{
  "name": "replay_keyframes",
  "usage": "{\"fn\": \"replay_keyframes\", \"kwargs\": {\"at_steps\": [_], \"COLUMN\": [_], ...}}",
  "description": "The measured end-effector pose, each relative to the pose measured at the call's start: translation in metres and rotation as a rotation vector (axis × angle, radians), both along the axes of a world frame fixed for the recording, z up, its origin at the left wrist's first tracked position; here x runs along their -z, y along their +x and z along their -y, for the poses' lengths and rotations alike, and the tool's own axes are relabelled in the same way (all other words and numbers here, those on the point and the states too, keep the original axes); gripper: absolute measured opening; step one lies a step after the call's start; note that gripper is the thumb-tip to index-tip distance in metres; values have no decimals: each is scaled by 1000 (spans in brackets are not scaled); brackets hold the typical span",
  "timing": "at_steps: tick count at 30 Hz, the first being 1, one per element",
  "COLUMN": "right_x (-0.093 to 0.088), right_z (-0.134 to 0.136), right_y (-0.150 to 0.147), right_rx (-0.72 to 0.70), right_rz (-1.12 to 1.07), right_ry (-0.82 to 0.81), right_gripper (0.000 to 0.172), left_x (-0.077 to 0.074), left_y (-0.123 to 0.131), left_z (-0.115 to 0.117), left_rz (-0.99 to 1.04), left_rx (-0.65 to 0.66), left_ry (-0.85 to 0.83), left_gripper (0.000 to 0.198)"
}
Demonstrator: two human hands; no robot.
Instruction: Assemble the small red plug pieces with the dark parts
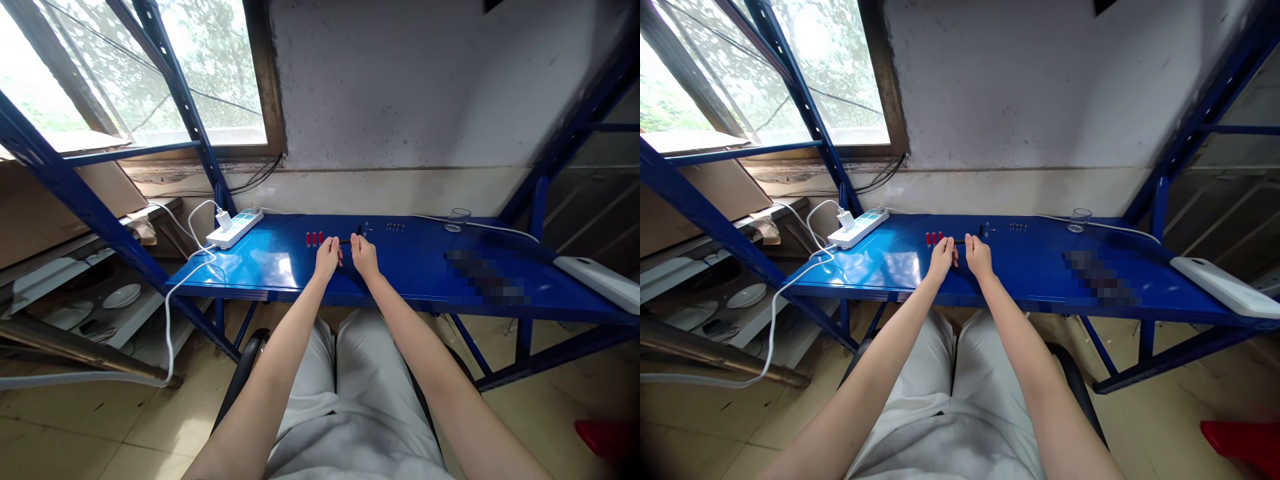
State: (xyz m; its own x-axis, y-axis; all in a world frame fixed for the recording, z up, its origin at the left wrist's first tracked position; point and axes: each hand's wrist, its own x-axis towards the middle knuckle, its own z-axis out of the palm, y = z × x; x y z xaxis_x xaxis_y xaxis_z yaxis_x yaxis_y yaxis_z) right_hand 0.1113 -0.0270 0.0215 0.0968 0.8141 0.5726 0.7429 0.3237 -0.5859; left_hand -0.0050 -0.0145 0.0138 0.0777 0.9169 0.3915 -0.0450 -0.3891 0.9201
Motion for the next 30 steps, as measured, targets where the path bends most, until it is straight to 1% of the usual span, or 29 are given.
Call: {"fn": "replay_keyframes", "kwargs": {"at_steps": [7, 13, 19, 22, 24, 28, 30], "right_x": [1, 0, -2, -1, 0, 3, 3], "right_z": [0, 2, 3, 3, 2, -2, -3], "right_y": [-1, -2, -3, -2, -2, 0, 0], "right_rx": [-14, -12, -22, -27, -40, -86, -114], "right_rz": [7, 18, 19, 19, 9, -35, -50], "right_ry": [7, -7, -30, -49, -48, -48, -40], "right_gripper": [51, 52, 54, 53, 48, 34, 32], "left_x": [0, 0, -1, 0, 0, 3, 4], "left_y": [2, 1, 1, 0, 0, -1, -2], "left_z": [1, 0, -2, -2, -3, -4, -5], "left_rz": [93, 21, 80, 94, 104, 97, 88], "left_rx": [-22, -17, 5, 15, 0, -40, -50], "left_ry": [-117, -88, -150, -145, -110, -20, -2], "left_gripper": [44, 47, 47, 47, 44, 27, 23]}}
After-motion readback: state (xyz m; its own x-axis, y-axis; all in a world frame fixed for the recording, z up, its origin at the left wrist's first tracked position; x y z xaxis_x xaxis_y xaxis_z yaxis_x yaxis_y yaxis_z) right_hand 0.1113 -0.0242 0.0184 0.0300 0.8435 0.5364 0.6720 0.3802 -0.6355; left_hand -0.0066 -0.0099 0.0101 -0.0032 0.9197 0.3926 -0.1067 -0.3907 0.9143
